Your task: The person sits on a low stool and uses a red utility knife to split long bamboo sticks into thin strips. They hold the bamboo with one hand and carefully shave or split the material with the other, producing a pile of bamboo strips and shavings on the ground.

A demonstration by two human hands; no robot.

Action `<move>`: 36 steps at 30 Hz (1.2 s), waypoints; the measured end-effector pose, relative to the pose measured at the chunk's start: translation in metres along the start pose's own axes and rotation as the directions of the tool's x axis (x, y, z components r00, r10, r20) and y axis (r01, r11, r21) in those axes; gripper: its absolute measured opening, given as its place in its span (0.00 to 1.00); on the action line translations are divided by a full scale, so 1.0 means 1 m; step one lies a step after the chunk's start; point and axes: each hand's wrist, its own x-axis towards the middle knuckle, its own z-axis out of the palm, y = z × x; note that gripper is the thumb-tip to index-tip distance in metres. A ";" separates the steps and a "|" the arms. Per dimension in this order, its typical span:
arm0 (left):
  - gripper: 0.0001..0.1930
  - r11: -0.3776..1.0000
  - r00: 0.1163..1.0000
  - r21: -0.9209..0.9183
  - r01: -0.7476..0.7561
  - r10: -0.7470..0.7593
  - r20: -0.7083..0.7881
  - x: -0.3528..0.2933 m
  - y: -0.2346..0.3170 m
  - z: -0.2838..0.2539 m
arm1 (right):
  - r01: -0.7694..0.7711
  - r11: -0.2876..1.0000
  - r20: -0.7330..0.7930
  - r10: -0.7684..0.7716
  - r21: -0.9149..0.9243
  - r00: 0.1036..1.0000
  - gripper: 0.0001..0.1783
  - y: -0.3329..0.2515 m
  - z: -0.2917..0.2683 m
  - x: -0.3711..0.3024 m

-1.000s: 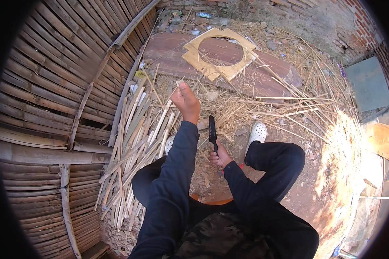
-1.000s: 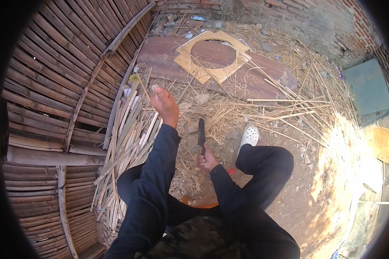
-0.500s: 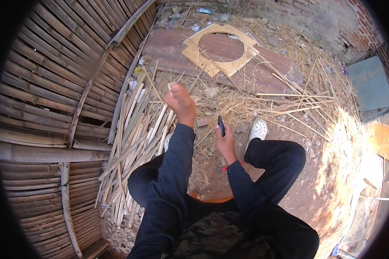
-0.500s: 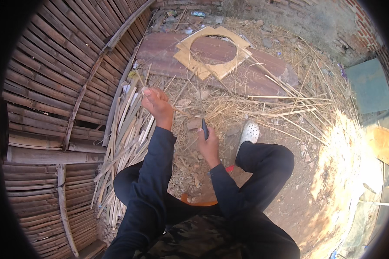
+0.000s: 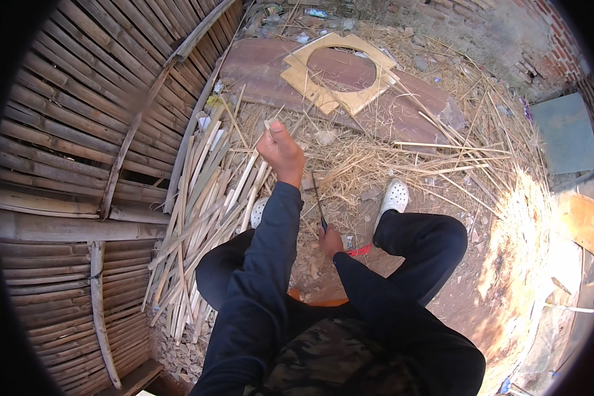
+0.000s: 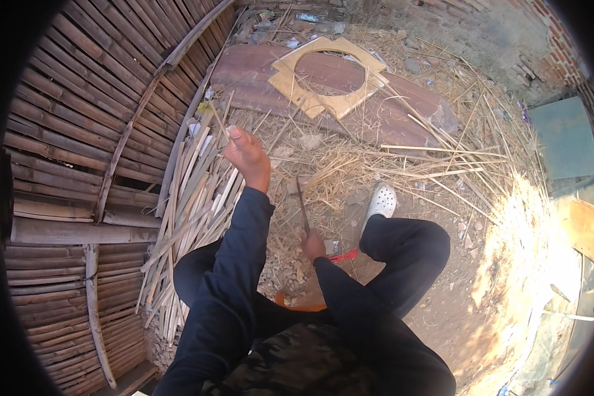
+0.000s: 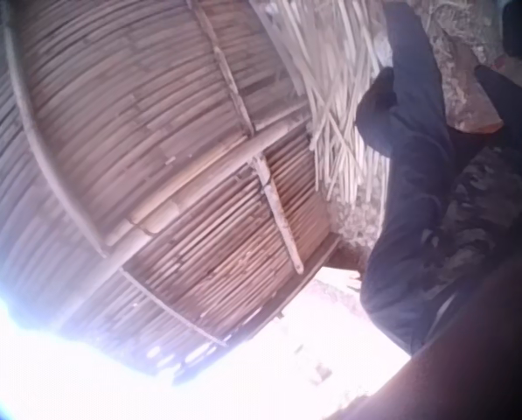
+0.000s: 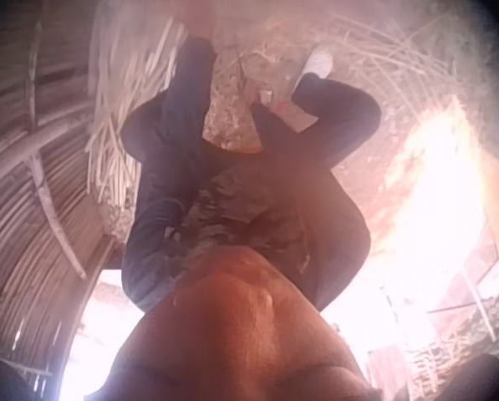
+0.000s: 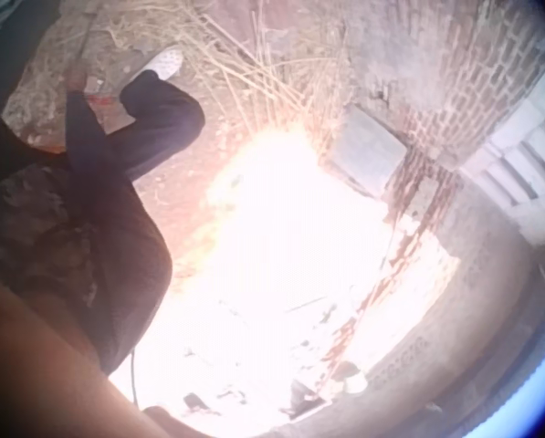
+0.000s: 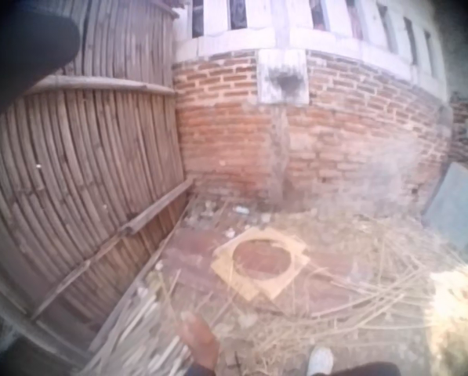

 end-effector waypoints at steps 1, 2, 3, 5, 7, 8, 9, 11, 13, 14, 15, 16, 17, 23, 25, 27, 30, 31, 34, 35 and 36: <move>0.29 1.000 1.000 -0.007 -0.003 0.003 -0.017 0.001 0.000 -0.003 | 0.014 1.000 0.003 -0.014 0.013 1.000 0.22 0.010 0.004 -0.002; 0.29 1.000 1.000 -0.011 -0.004 0.004 -0.021 0.004 -0.001 -0.007 | 0.021 0.999 0.004 -0.021 0.037 1.000 0.23 0.016 0.008 -0.005; 0.28 1.000 0.999 -0.016 0.013 -0.014 -0.032 -0.001 -0.001 -0.009 | 0.014 0.999 0.010 -0.014 0.047 1.000 0.24 0.023 0.006 -0.012; 0.28 1.000 1.000 0.004 0.026 -0.026 -0.017 -0.001 -0.004 -0.010 | -0.235 0.855 0.264 0.120 0.463 0.957 0.25 0.028 0.005 -0.015; 0.28 1.000 1.000 -0.016 0.001 -0.001 -0.011 0.013 -0.004 -0.005 | -0.371 0.649 0.392 0.120 0.664 0.912 0.25 0.001 -0.011 -0.003; 0.28 1.000 1.000 -0.024 0.005 -0.005 -0.017 0.012 -0.006 -0.009 | -0.386 0.591 0.395 0.121 0.708 0.910 0.26 -0.017 -0.022 -0.003; 0.28 0.999 1.000 -0.039 0.008 -0.009 -0.017 0.011 -0.005 -0.009 | -0.108 0.689 0.130 0.021 0.717 0.991 0.24 -0.021 -0.016 -0.001; 0.29 0.993 0.997 -0.113 0.039 -0.031 0.076 0.016 -0.001 -0.006 | 0.424 0.766 -0.381 -0.251 0.484 0.890 0.21 -0.023 -0.006 0.011; 0.30 0.975 0.975 -0.194 0.111 -0.069 0.209 0.022 -0.002 -0.020 | 0.493 0.739 -0.436 -0.296 0.459 0.850 0.19 -0.053 -0.024 -0.004; 0.30 0.970 0.967 -0.211 0.121 -0.067 0.247 0.027 -0.004 -0.027 | 0.529 0.721 -0.465 -0.319 0.446 0.826 0.17 -0.071 -0.037 -0.015; 0.30 0.964 0.955 -0.231 0.133 -0.062 0.290 0.031 -0.008 -0.032 | 0.529 0.712 -0.455 -0.322 0.462 0.831 0.17 -0.080 -0.044 -0.020; 0.31 0.957 0.941 -0.249 0.148 -0.058 0.334 0.035 -0.010 -0.036 | 0.526 0.702 -0.445 -0.322 0.479 0.836 0.17 -0.087 -0.048 -0.024; 0.31 0.954 0.942 -0.253 0.162 -0.073 0.327 0.038 -0.011 -0.041 | 0.523 0.693 -0.434 -0.324 0.497 0.841 0.16 -0.092 -0.050 -0.028; 0.31 0.961 0.970 -0.229 0.153 -0.101 0.222 0.043 -0.007 -0.050 | 0.580 0.702 -0.489 -0.366 0.413 0.792 0.19 -0.082 -0.025 -0.030; 0.31 0.970 0.975 -0.201 0.139 -0.099 0.199 0.042 -0.002 -0.038 | 0.258 0.951 -0.349 -0.185 0.173 0.918 0.22 -0.009 0.029 0.002; 0.30 0.957 0.976 -0.246 0.153 -0.108 0.187 0.039 -0.007 -0.036 | 0.078 0.990 -0.217 -0.051 0.116 0.975 0.24 0.022 0.056 0.025; 0.30 0.952 0.964 -0.254 0.171 -0.108 0.245 0.036 -0.008 -0.033 | 0.127 0.948 -0.186 -0.074 0.291 0.980 0.24 0.022 0.044 0.030; 0.30 0.953 0.956 -0.255 0.162 -0.088 0.279 0.039 -0.007 -0.031 | 0.170 0.930 -0.202 -0.107 0.327 0.974 0.23 0.011 0.036 0.023; 0.30 0.949 0.945 -0.266 0.171 -0.082 0.317 0.046 -0.013 -0.044 | 0.260 0.841 -0.216 -0.175 0.474 0.961 0.17 -0.049 -0.014 -0.013; 0.30 0.944 0.944 -0.279 0.178 -0.084 0.319 0.047 -0.014 -0.041 | 0.295 0.823 -0.246 -0.195 0.486 0.949 0.17 -0.051 -0.013 -0.015; 0.31 0.947 0.950 -0.269 0.175 -0.090 0.300 0.048 -0.014 -0.038 | 0.331 0.804 -0.276 -0.216 0.495 0.937 0.16 -0.053 -0.010 -0.015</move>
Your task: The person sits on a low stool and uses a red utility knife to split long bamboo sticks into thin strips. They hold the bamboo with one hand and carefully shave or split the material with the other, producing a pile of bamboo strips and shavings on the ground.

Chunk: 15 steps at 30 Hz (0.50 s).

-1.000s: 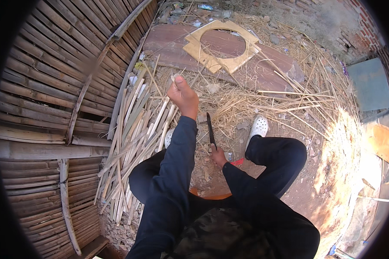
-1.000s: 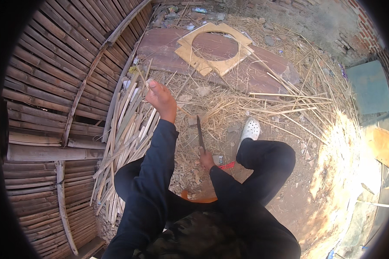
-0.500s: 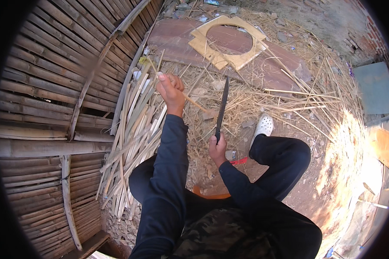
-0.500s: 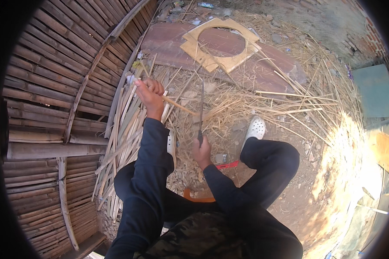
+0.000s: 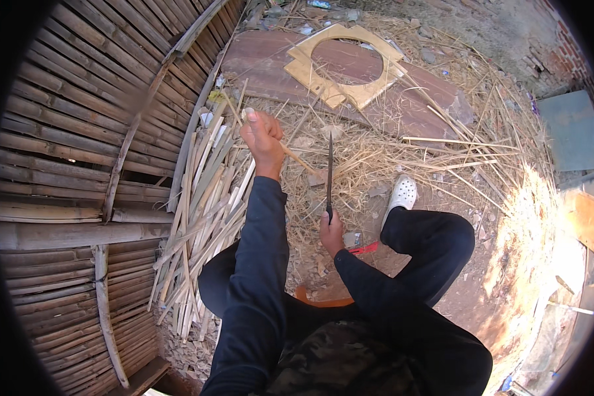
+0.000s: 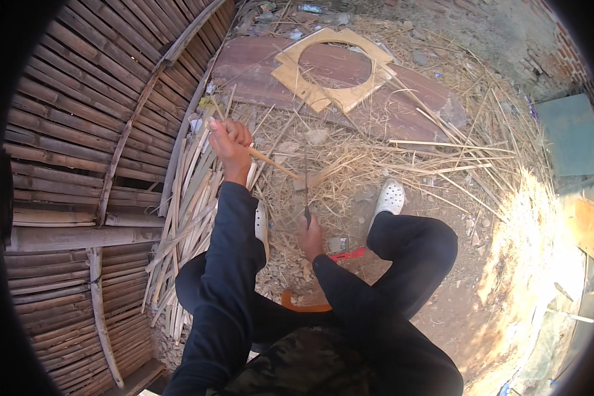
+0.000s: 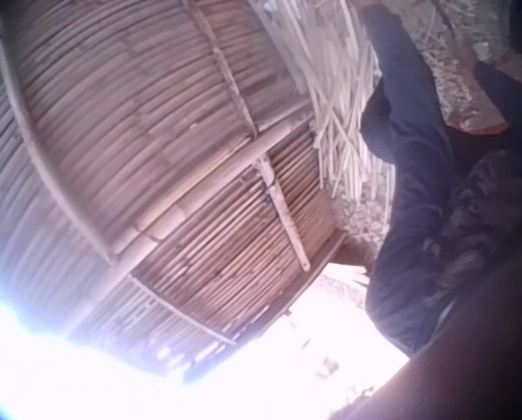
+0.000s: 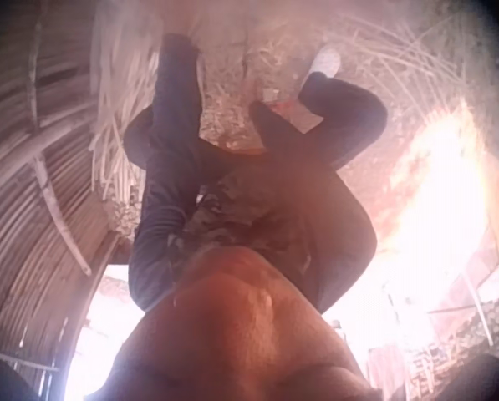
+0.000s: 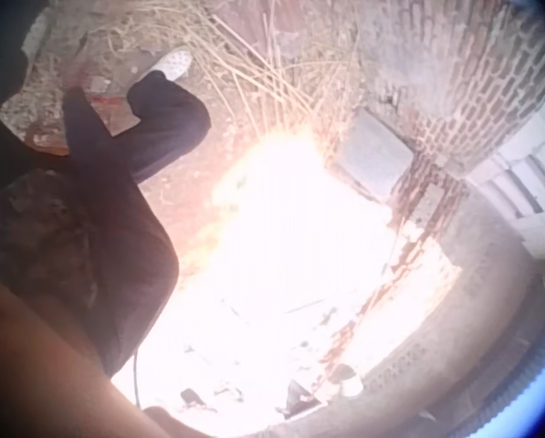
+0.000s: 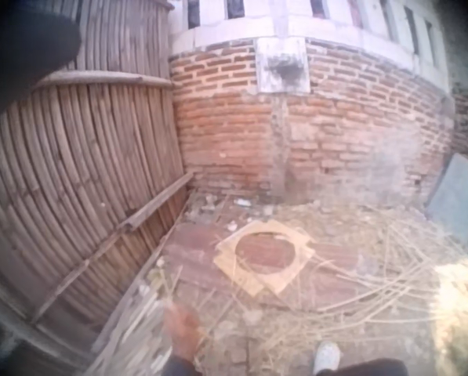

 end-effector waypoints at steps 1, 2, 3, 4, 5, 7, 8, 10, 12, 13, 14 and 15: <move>0.31 1.000 1.000 0.013 -0.002 0.003 -0.022 0.001 0.001 0.002 | 0.037 0.999 -0.013 -0.037 0.022 0.999 0.16 0.003 0.003 -0.001; 0.31 1.000 0.999 0.025 -0.004 0.005 -0.044 0.002 0.002 0.004 | -0.033 0.999 -0.009 0.033 -0.021 0.999 0.18 0.013 0.009 -0.002; 0.31 1.000 0.999 0.028 -0.003 0.004 -0.040 0.000 0.003 0.005 | -0.086 0.980 -0.019 0.084 -0.180 0.996 0.19 0.045 0.013 -0.003; 0.31 1.000 1.000 0.025 -0.008 0.009 -0.025 0.002 0.001 0.007 | -0.133 0.935 -0.047 0.125 -0.328 0.991 0.21 0.082 0.019 0.004; 0.31 0.999 1.000 0.028 -0.015 0.016 -0.013 0.004 -0.001 0.008 | -0.180 0.867 -0.074 0.165 -0.464 0.984 0.23 0.102 0.020 0.011; 0.32 1.000 1.000 0.019 0.003 -0.003 -0.019 0.006 -0.001 -0.002 | -0.158 0.953 0.039 0.174 -0.260 0.984 0.24 0.071 0.009 0.018; 0.32 1.000 0.999 0.009 0.018 -0.018 -0.030 0.004 -0.003 -0.005 | -0.106 0.971 0.011 0.111 -0.216 0.994 0.24 0.054 0.002 0.016; 0.32 0.999 0.999 -0.015 0.052 -0.053 -0.007 0.004 -0.003 -0.011 | -0.003 0.997 -0.101 -0.005 -0.074 0.995 0.23 0.030 -0.001 0.010; 0.33 0.996 0.996 -0.024 0.087 -0.087 0.006 0.010 0.001 -0.012 | 0.030 1.000 -0.100 -0.029 0.008 0.995 0.22 0.013 0.003 0.012; 0.33 0.996 0.991 0.048 0.078 -0.073 -0.112 0.010 0.002 -0.010 | 0.044 0.998 -0.099 -0.039 0.050 0.994 0.22 0.009 0.005 0.012; 0.33 0.990 0.973 0.122 0.077 -0.048 -0.227 0.009 0.003 -0.006 | 0.075 0.997 -0.064 -0.074 0.015 0.995 0.21 0.008 0.007 0.009; 0.33 0.978 0.942 0.194 0.081 -0.011 -0.334 0.010 0.005 -0.001 | 0.110 0.994 -0.030 -0.110 -0.016 0.993 0.20 0.007 0.010 0.007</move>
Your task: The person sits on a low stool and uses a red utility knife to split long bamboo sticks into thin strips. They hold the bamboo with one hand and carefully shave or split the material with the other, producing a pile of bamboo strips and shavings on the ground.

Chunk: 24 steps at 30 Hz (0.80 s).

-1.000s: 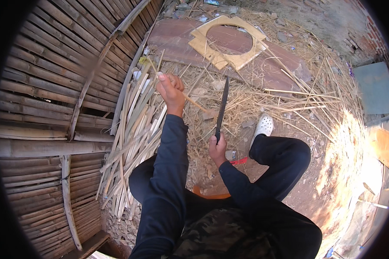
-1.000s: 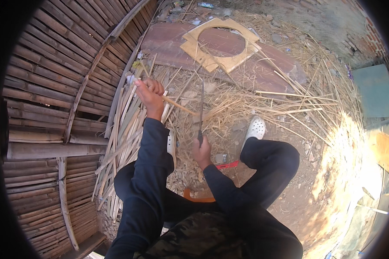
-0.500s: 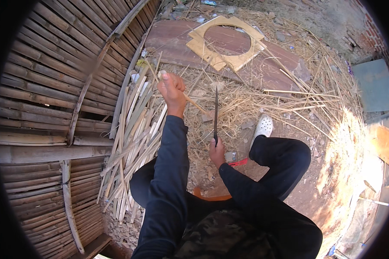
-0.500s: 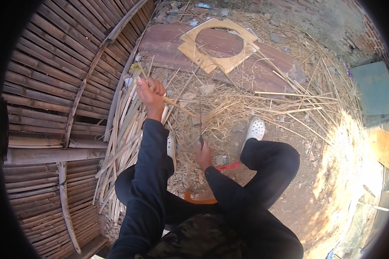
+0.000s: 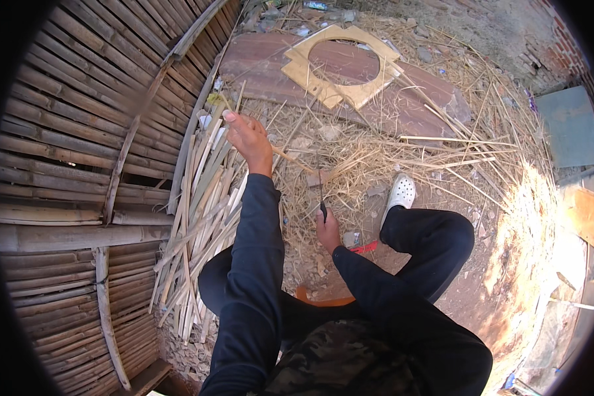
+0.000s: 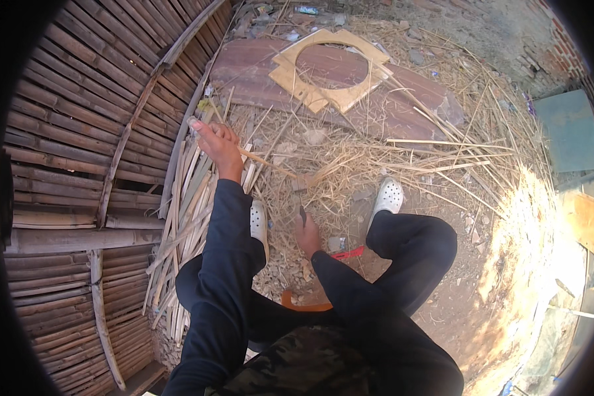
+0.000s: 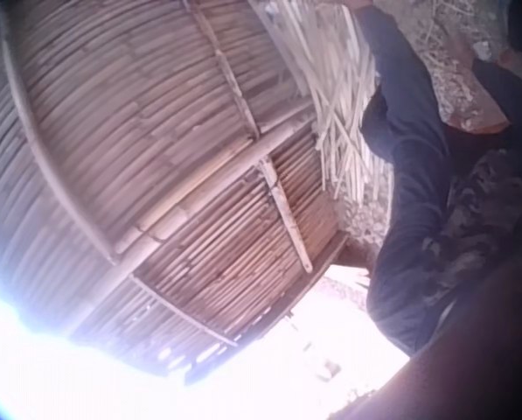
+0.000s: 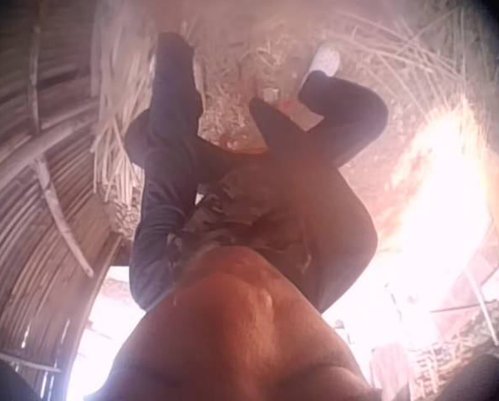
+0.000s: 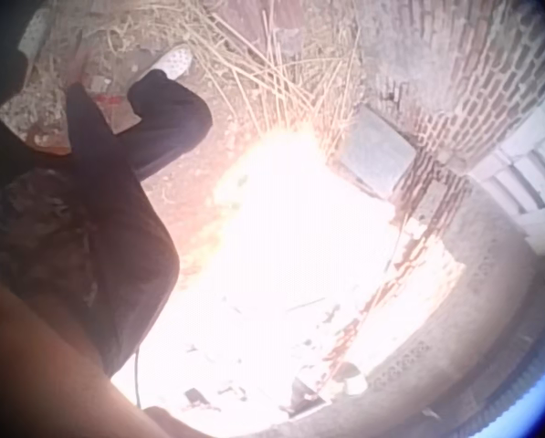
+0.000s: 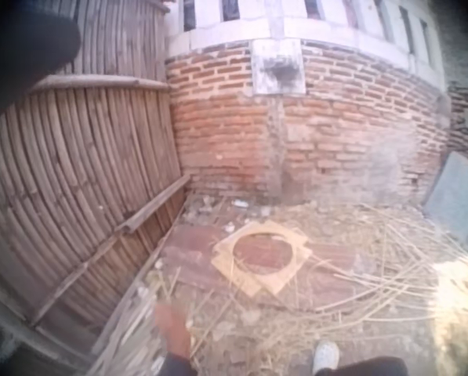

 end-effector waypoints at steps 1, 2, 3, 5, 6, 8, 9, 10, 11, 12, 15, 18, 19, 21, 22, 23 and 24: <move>0.33 0.993 0.992 0.103 -0.060 0.071 -0.108 -0.003 0.001 0.004 | 0.037 0.999 0.034 -0.036 -0.029 0.999 0.20 -0.001 0.003 0.000; 0.33 0.972 0.967 0.210 -0.107 0.151 -0.207 -0.006 0.001 0.008 | 0.052 0.998 0.040 -0.050 -0.043 0.998 0.19 -0.001 0.007 0.001; 0.33 0.936 0.926 0.321 -0.144 0.242 -0.290 -0.006 0.000 0.010 | 0.065 0.997 0.044 -0.063 -0.051 0.997 0.19 -0.006 0.013 0.001; 0.33 0.927 0.913 0.331 -0.178 0.280 -0.295 -0.006 0.000 0.010 | 0.050 0.998 0.088 -0.046 -0.045 0.995 0.18 -0.028 0.020 -0.008; 0.32 0.924 0.906 0.331 -0.192 0.296 -0.302 -0.006 -0.003 0.010 | 0.034 0.999 0.120 -0.030 -0.031 0.992 0.18 -0.051 0.021 -0.005; 0.32 0.930 0.911 0.321 -0.180 0.281 -0.303 -0.005 -0.006 0.011 | -0.049 0.997 0.154 0.058 -0.056 0.986 0.19 -0.055 0.020 -0.002; 0.32 0.933 0.914 0.314 -0.176 0.273 -0.299 -0.004 -0.005 0.014 | -0.120 0.988 0.149 0.133 -0.093 0.980 0.20 -0.040 0.023 0.000; 0.33 0.934 0.918 0.318 -0.164 0.262 -0.298 -0.004 -0.003 0.018 | -0.187 0.975 0.140 0.203 -0.121 0.969 0.21 -0.020 0.029 0.003; 0.33 0.935 0.921 0.320 -0.154 0.253 -0.295 -0.005 0.000 0.023 | -0.248 0.955 0.049 0.259 -0.164 0.965 0.22 0.009 0.030 0.002; 0.33 0.934 0.923 0.328 -0.138 0.242 -0.299 -0.006 -0.001 0.025 | -0.284 0.948 0.054 0.294 -0.143 0.954 0.21 0.024 0.024 0.002; 0.34 0.901 0.898 0.396 -0.178 0.314 -0.309 0.000 -0.008 0.022 | -0.312 0.932 0.112 0.335 -0.182 0.935 0.20 0.033 0.022 0.002; 0.34 0.885 0.897 0.429 -0.180 0.326 -0.297 0.004 -0.008 0.035 | -0.154 0.985 0.139 0.163 -0.074 0.977 0.20 0.014 0.032 -0.002; 0.34 0.899 0.901 0.405 -0.169 0.307 -0.307 0.006 -0.005 0.041 | -0.173 0.981 0.085 0.180 -0.085 0.980 0.19 0.025 0.042 0.001; 0.34 0.892 0.901 0.433 -0.130 0.288 -0.323 0.006 -0.005 0.042 | -0.321 0.940 0.059 0.329 -0.115 0.942 0.19 0.037 0.040 0.005; 0.35 0.887 0.901 0.449 -0.110 0.280 -0.332 0.008 -0.006 0.040 | -0.393 0.911 0.047 0.402 -0.128 0.915 0.19 0.038 0.037 0.008; 0.35 0.880 0.898 0.456 -0.132 0.300 -0.321 0.012 -0.007 0.040 | -0.430 0.899 0.082 0.436 -0.088 0.896 0.21 0.038 0.036 0.013; 0.36 0.877 0.897 0.458 -0.144 0.311 -0.314 0.014 -0.007 0.043 | -0.324 0.944 0.068 0.327 -0.057 0.943 0.22 0.037 0.034 0.008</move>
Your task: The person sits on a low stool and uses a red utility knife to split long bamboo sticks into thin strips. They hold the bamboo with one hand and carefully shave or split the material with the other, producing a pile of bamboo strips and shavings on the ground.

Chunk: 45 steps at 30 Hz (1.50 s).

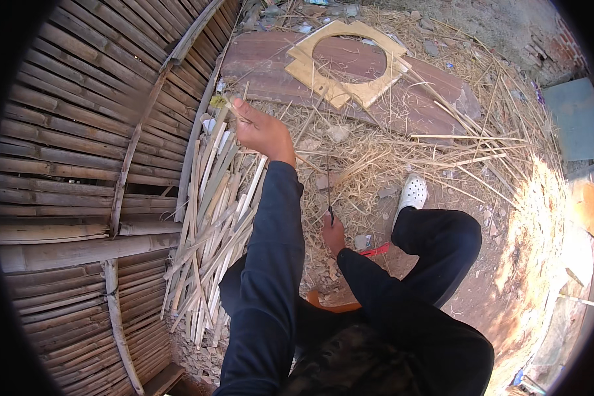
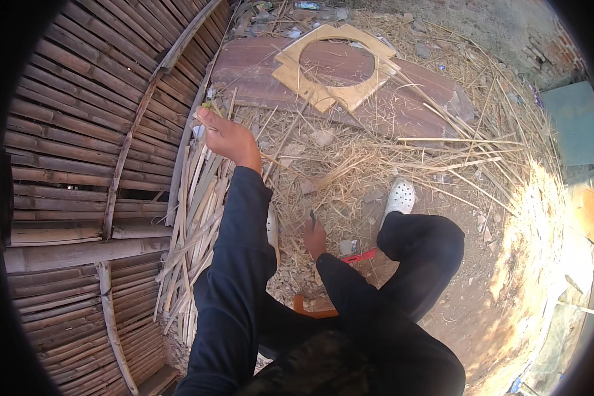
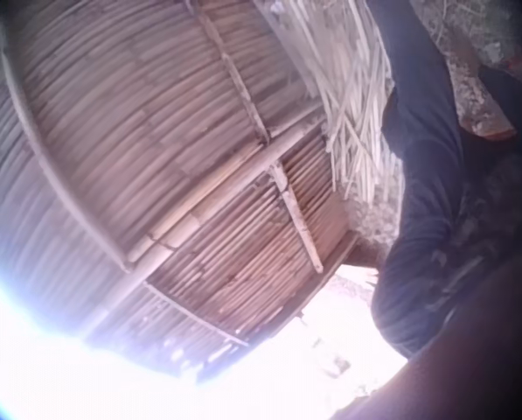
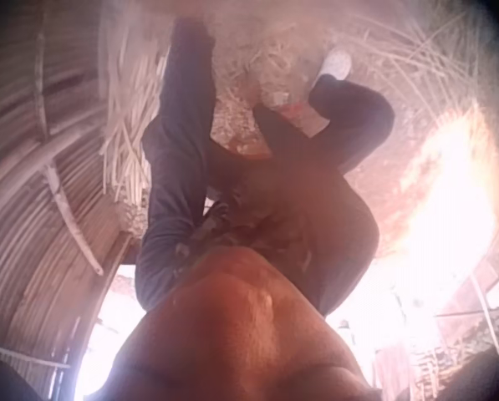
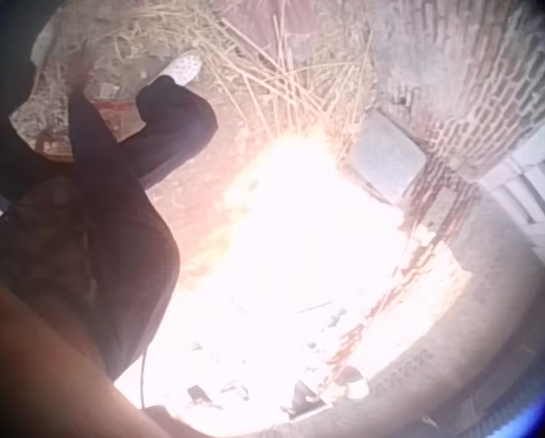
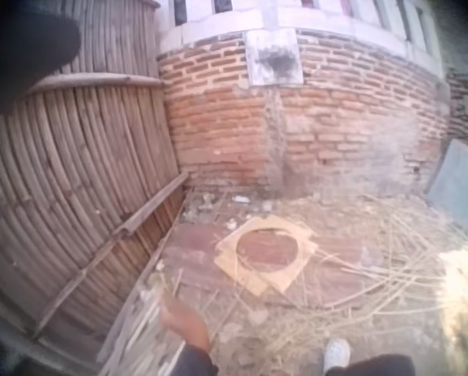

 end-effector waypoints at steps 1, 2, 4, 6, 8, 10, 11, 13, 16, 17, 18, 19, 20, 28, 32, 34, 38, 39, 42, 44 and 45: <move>0.37 1.000 1.000 -0.002 -0.012 0.012 0.001 0.001 0.001 0.003 | 0.117 0.993 -0.023 -0.116 0.021 0.993 0.23 0.002 0.000 -0.010; 0.36 1.000 1.000 -0.009 -0.025 0.025 -0.003 0.002 0.001 0.008 | 0.232 0.972 -0.048 -0.230 0.040 0.972 0.23 0.002 -0.001 -0.015; 0.34 0.998 0.998 -0.017 -0.056 0.056 -0.007 0.006 0.005 0.013 | 0.006 1.000 -0.030 -0.005 0.011 1.000 0.23 0.007 -0.004 -0.009; 0.34 0.999 1.000 0.046 -0.020 0.021 -0.022 0.005 0.001 0.013 | -0.076 0.997 -0.037 0.076 0.014 0.996 0.24 0.008 -0.007 -0.008; 0.34 0.998 1.000 0.057 -0.001 0.002 -0.011 0.010 -0.002 0.015 | -0.011 0.999 -0.067 0.014 0.049 0.998 0.25 0.008 -0.008 -0.013; 0.35 0.999 0.999 0.023 0.024 -0.025 0.034 0.011 0.002 0.018 | 0.116 0.993 -0.145 -0.120 -0.031 0.982 0.26 0.010 -0.002 -0.024; 0.36 0.999 0.999 0.020 0.039 -0.039 0.030 0.010 -0.002 0.020 | 0.177 0.981 -0.179 -0.188 -0.075 0.966 0.26 0.012 0.000 -0.027; 0.38 0.998 0.999 0.021 0.051 -0.051 0.019 0.014 -0.006 0.020 | 0.010 0.983 -0.128 -0.034 -0.183 0.991 0.26 0.023 -0.006 -0.017; 0.38 0.996 0.999 0.076 0.041 -0.041 -0.004 0.014 -0.010 0.014 | -0.038 0.999 -0.070 0.036 -0.029 0.997 0.23 0.006 -0.014 -0.018; 0.38 0.998 0.999 0.044 0.046 -0.047 0.015 0.012 -0.010 0.012 | 0.029 1.000 -0.086 -0.029 0.001 0.996 0.22 0.007 -0.015 -0.022; 0.37 0.999 0.998 0.009 0.044 -0.045 0.037 0.012 -0.007 0.010 | 0.099 0.994 -0.106 -0.095 0.036 0.990 0.21 0.006 -0.012 -0.022; 0.37 0.999 0.997 -0.025 0.043 -0.042 0.059 0.013 -0.005 0.009 | 0.147 0.988 -0.085 -0.142 0.050 0.986 0.22 0.005 -0.008 -0.020; 0.37 0.991 0.990 -0.109 0.079 -0.065 0.129 0.015 -0.008 0.009 | 0.194 0.979 -0.063 -0.190 0.065 0.980 0.22 0.004 -0.004 -0.016; 0.37 0.986 0.992 -0.107 0.127 -0.127 0.004 0.034 -0.019 -0.013 | 0.040 0.996 -0.014 -0.039 0.085 0.999 0.22 0.014 0.007 0.015; 0.39 0.988 0.974 0.083 0.129 -0.111 -0.198 0.047 -0.029 -0.015 | 0.163 0.986 -0.020 -0.163 0.022 0.986 0.21 0.011 0.011 0.012; 0.39 0.984 0.960 0.102 0.144 -0.114 -0.255 0.056 -0.039 -0.017 | 0.122 0.992 -0.017 -0.122 -0.010 0.992 0.20 0.005 0.009 0.011; 0.38 0.990 0.942 0.123 0.062 -0.017 -0.337 0.069 -0.056 -0.014 | 0.109 0.994 -0.036 -0.110 -0.014 0.993 0.20 -0.004 0.004 0.018; 0.38 0.982 0.948 0.133 0.132 -0.085 -0.308 0.066 -0.046 -0.015 | 0.162 0.987 -0.033 -0.162 -0.005 0.986 0.20 0.001 0.004 0.014; 0.37 0.988 0.952 0.086 0.125 -0.095 -0.292 0.057 -0.040 -0.010 | 0.061 0.997 -0.058 -0.064 -0.052 0.996 0.20 0.009 0.000 0.020; 0.38 0.993 0.955 0.058 0.102 -0.081 -0.285 0.054 -0.031 -0.006 | -0.020 0.998 -0.038 0.018 -0.065 0.999 0.21 0.010 -0.002 0.024; 0.38 0.987 0.957 0.094 0.134 -0.104 -0.271 0.052 -0.029 -0.005 | 0.043 0.998 -0.028 -0.045 -0.055 0.999 0.21 0.012 -0.005 0.022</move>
